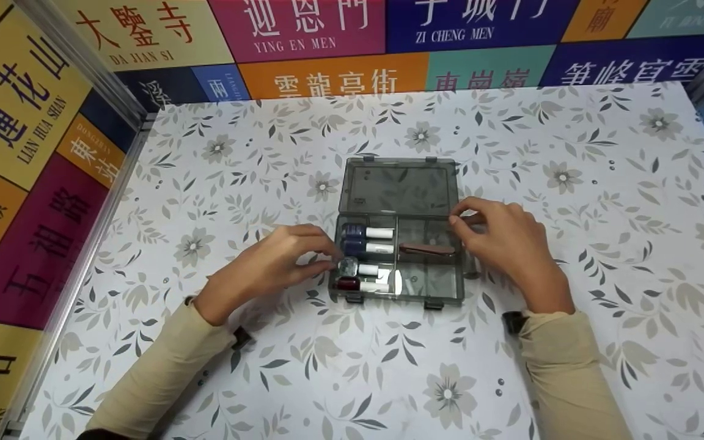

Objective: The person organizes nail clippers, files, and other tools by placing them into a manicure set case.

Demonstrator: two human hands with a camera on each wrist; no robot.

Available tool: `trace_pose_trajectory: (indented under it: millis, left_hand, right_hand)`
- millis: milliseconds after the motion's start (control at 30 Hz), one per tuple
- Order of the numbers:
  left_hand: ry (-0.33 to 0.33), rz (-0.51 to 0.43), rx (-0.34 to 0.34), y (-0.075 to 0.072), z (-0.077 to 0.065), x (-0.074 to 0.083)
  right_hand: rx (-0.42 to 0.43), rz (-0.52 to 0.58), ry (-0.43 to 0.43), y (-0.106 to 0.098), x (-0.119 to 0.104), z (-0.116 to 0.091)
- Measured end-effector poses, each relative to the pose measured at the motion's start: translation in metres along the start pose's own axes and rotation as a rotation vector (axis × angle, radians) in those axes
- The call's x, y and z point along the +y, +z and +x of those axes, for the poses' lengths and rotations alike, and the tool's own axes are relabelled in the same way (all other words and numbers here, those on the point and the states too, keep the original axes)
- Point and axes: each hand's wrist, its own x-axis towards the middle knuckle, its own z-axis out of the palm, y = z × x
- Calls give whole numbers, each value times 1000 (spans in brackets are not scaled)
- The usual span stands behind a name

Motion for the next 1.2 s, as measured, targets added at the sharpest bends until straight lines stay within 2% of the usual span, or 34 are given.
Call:
trace_pose_trajectory:
  millis: [333,767,1200]
  left_hand:
    - [16,43,-27,3,10,8]
    - [51,50,-46,10,24,18]
    - [103,2,-44,18,33,24]
  right_hand:
    - [8,1,-11,1,1,0]
    - [28,7,-41,2,3,0]
    - [48,2,-64,2,3,0]
